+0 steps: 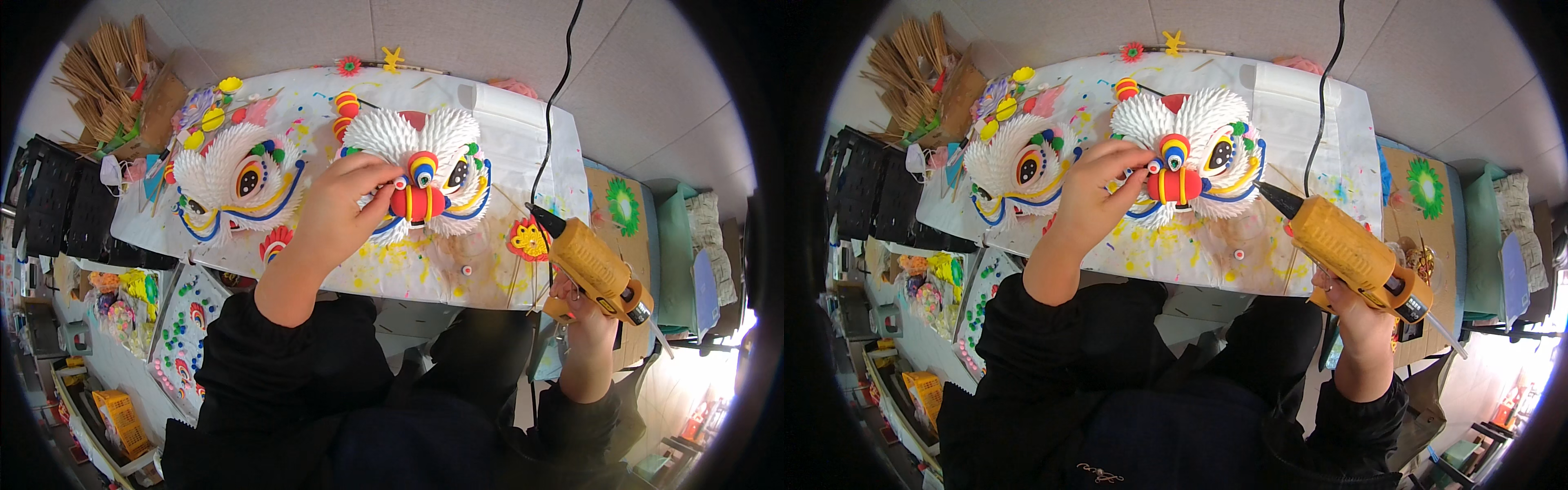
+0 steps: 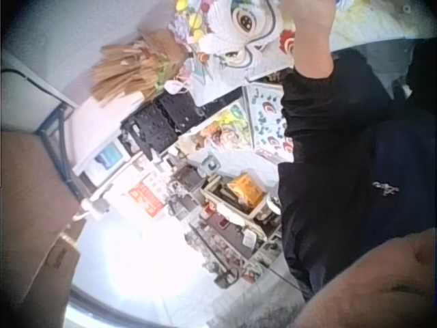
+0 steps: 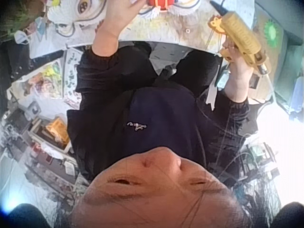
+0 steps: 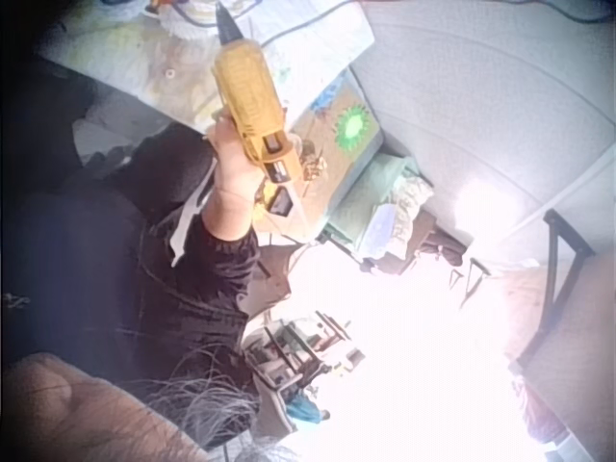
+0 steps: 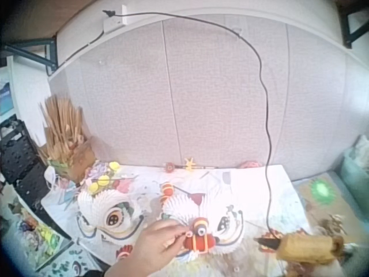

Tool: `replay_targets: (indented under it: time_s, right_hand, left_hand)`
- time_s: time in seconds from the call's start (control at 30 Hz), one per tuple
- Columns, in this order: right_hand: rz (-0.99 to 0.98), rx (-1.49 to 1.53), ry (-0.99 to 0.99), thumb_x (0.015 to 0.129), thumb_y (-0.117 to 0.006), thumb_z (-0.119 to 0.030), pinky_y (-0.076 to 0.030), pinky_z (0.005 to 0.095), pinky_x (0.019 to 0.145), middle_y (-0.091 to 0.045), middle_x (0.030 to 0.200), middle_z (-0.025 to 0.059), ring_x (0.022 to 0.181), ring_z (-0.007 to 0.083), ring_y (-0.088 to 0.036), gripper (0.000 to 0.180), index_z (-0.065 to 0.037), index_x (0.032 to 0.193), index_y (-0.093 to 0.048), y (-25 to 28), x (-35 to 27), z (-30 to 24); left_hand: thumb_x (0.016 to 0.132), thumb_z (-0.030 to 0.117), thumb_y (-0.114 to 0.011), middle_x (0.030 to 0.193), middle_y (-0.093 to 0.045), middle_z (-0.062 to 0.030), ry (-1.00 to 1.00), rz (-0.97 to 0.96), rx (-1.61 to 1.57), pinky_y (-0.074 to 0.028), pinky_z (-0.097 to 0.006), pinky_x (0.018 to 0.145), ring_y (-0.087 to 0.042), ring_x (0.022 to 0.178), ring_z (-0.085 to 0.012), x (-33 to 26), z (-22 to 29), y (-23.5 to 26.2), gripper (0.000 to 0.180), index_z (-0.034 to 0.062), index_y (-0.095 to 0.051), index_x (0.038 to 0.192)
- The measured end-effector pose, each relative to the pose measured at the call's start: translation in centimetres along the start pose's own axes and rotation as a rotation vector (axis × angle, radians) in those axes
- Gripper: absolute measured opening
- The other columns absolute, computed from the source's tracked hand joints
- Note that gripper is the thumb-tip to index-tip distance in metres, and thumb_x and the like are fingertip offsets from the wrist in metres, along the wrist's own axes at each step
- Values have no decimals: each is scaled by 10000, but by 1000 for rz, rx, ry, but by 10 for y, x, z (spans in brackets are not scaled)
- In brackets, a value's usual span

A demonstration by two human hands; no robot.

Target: The person assembles decorative lion dance masks by applying hot glue to small colored foam pieces and attaching them to the mask's nose and forehead areas. They repeatedly pick up pieces, apply glue, and press them into place on two white masks with colorful painted details.

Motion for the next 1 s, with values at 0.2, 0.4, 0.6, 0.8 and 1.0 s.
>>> replay_targets:
  time_s: [0.2, 0.4, 0.6, 0.8, 1.0]
  right_hand:
    - [-4, -6, -9, 776, -677, -126, -493, 308, 709, -642, 862, 69, 780, 164, -613, 318, 9, 1054, -601, -1, 1, 0]
    - [24, 31, 9, 776, -739, -199, -464, 314, 685, -607, 802, 57, 724, 171, -584, 311, -9, 976, -596, -5, 3, 1]
    - [62, 30, 4, 782, -768, -219, -446, 298, 667, -599, 792, 54, 718, 164, -573, 326, -17, 969, -595, -7, 4, 0]
    - [75, 26, -14, 775, -773, -223, -445, 311, 662, -597, 766, 58, 716, 177, -577, 300, -19, 918, -608, -4, 2, 2]
    - [-7, -11, -39, 781, -703, -179, -479, 309, 712, -622, 851, 67, 781, 163, -592, 376, 5, 1085, -580, 0, 1, 6]
  left_hand:
    - [841, 46, -703, 912, -673, -82, 82, -9, -130, -529, -283, 663, -658, 751, -180, 1, -7, -2, 157, 4, -707, 992]
    - [840, 54, -705, 883, -658, -86, 122, -10, -112, -514, -280, 645, -644, 740, -178, 4, -8, -5, 149, -6, -709, 976]
    - [838, 47, -704, 866, -655, -78, 141, -98, -117, -486, -272, 625, -616, 717, -159, 10, -12, -5, 146, -11, -717, 971]
    - [843, 8, -698, 852, -659, -62, 125, -143, -100, -469, -238, 616, -596, 702, -102, 12, -11, -5, 141, -30, -715, 978]
    - [841, 0, -697, 855, -673, -59, 206, -89, -212, -477, -237, 637, -607, 726, -97, 11, -16, -6, 122, -38, -713, 956]
Point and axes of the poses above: each hand's wrist, its own x-axis towards the middle knuckle, its own y-axis out of the back of the hand, z = x × y, the point moved 8 cm from there along x, towards the middle knuckle
